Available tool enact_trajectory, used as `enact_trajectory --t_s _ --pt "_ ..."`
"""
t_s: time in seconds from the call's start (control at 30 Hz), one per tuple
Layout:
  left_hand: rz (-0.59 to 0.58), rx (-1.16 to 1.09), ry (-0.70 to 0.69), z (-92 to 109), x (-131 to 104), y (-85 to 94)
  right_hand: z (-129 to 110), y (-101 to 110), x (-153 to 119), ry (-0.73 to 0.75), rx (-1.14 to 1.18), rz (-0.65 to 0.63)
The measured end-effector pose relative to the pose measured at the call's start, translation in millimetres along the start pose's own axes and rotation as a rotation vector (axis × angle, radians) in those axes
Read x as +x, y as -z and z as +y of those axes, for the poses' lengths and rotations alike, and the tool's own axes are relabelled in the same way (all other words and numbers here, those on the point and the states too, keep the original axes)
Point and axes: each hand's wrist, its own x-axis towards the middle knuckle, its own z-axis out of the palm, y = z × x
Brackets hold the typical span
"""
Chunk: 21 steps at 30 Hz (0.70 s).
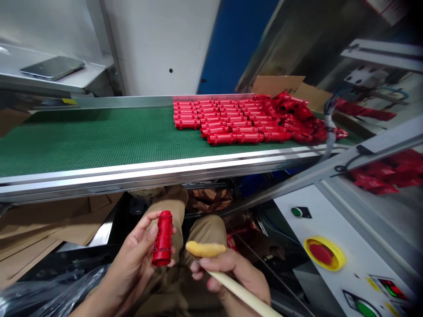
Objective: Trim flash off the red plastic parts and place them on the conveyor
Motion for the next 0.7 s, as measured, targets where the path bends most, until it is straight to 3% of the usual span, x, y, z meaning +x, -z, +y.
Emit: enact_trajectory --t_s 0.17,0.47,0.7 --pt "-0.025 -0.019 -0.013 -2 0 -1.3 -1 0 3 0.034 -0.135 -0.137" --pt "0.005 0.047 -0.028 -5 -2 -2.6 13 -10 0 0.134 -0.106 -0.139" --pt "-0.004 0.062 -0.029 -6 -1 -0.8 8 -6 5 0.093 -0.092 -0.199"
